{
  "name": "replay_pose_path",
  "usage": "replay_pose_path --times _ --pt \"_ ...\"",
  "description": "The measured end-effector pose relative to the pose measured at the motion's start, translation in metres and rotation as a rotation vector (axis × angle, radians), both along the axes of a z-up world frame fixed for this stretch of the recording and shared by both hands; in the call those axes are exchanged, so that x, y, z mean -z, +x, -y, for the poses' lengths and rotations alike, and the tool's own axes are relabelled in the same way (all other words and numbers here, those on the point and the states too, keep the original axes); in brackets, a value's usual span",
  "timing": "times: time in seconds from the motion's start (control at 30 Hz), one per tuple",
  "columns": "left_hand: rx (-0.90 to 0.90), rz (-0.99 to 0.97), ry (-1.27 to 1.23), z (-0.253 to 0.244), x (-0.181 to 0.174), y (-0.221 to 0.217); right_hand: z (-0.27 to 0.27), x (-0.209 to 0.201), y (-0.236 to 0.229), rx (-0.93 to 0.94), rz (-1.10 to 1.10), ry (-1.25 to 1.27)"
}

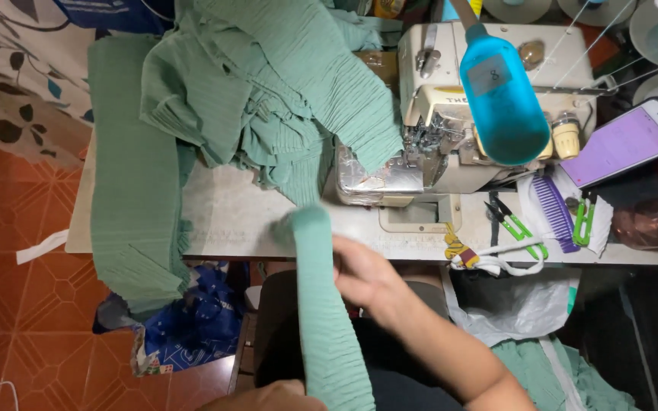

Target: Sewing pieces of green pleated fabric using an industrial overlock machine.

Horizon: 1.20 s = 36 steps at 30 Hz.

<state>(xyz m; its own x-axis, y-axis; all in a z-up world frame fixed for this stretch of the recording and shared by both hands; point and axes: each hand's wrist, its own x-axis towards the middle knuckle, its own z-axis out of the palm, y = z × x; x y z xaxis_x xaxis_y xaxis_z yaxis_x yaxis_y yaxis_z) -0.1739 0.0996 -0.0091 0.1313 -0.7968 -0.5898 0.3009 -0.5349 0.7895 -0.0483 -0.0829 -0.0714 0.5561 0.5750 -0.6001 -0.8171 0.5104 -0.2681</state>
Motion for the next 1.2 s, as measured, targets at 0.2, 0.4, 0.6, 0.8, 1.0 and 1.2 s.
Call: replay_pose_path --times 0.2,0.4,0.6,0.8,1.0,1.2 --pt "0.021 0.248 -0.089 0.024 0.019 -0.012 -0.027 -0.066 0.025 0.027 0.364 -0.045" --pt "0.030 0.539 -0.213 0.048 0.025 -0.007 0.031 -0.034 0.023 -0.481 1.240 -1.065" --pt "-0.612 1.474 -0.303 0.051 -0.051 0.070 0.067 -0.076 -0.009 -0.406 1.354 -0.732" --pt "-0.463 0.849 -0.077 0.058 -0.026 0.097 0.074 -0.076 -0.031 -0.531 1.332 -0.548" --pt "-0.357 0.866 -0.328 0.029 0.000 0.104 0.085 -0.092 -0.036 -0.544 1.307 -0.695" --pt "-0.729 0.647 -0.411 -0.026 0.022 0.129 0.090 -0.085 -0.034 -0.325 1.161 -0.783"
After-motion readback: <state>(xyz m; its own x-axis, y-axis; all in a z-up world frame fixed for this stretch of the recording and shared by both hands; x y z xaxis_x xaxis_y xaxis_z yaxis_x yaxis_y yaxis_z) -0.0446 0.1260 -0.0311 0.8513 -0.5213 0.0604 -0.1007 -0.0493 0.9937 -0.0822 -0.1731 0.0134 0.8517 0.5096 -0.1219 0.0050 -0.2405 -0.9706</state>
